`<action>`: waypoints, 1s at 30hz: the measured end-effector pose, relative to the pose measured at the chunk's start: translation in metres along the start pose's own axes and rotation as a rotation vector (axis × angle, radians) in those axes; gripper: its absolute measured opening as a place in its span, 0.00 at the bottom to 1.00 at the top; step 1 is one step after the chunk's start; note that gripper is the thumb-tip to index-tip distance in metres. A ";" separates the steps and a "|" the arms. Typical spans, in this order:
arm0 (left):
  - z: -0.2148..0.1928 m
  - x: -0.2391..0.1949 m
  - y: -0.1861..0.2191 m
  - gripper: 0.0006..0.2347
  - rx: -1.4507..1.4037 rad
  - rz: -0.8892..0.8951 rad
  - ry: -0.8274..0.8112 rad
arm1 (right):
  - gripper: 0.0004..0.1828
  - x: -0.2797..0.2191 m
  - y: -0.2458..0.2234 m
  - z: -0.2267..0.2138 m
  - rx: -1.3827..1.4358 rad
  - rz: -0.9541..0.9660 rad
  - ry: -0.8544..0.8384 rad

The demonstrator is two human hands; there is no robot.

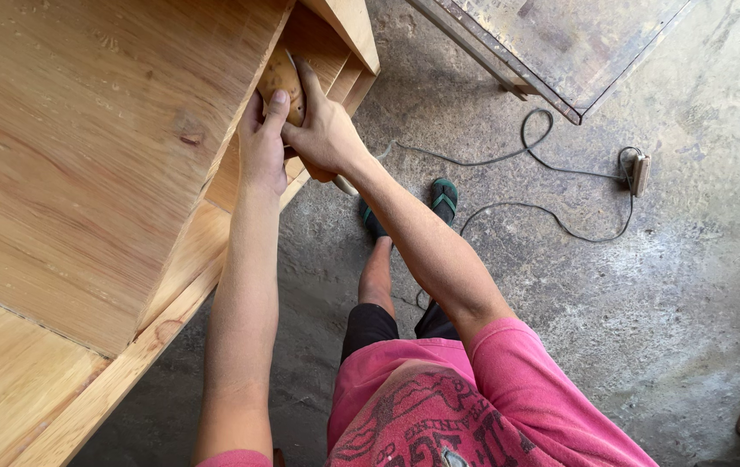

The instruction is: The person uses an electric sander to smooth the interior surfaces of a wooden cabinet. They move the tool across shelves and side panels, adjusting grip and position to reach different areas.

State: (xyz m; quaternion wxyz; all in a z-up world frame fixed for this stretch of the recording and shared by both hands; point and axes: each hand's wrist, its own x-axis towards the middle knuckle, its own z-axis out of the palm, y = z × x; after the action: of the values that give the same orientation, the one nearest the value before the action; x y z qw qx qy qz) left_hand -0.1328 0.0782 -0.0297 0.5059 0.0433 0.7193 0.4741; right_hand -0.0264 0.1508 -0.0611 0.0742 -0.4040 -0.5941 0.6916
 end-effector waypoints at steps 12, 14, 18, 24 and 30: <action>0.035 -0.026 -0.008 0.33 -0.031 0.031 -0.062 | 0.52 -0.037 0.006 -0.032 0.027 -0.021 0.020; 0.046 -0.035 -0.009 0.33 -0.088 0.060 -0.085 | 0.51 -0.049 0.005 -0.040 0.020 -0.006 0.026; 0.064 -0.055 -0.018 0.32 -0.066 0.047 -0.103 | 0.49 -0.073 0.009 -0.053 0.035 0.034 0.025; 0.082 -0.084 -0.029 0.33 0.009 0.019 -0.113 | 0.49 -0.108 0.024 -0.059 0.016 0.020 0.063; 0.055 -0.069 -0.016 0.33 0.005 -0.082 -0.007 | 0.51 -0.070 0.027 -0.032 0.006 -0.052 -0.008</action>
State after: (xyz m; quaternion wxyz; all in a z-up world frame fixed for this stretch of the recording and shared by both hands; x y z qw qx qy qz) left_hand -0.0507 0.0674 0.0038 0.5271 0.0166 0.7200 0.4511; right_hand 0.0506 0.1264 -0.0512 0.0908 -0.3854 -0.6025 0.6930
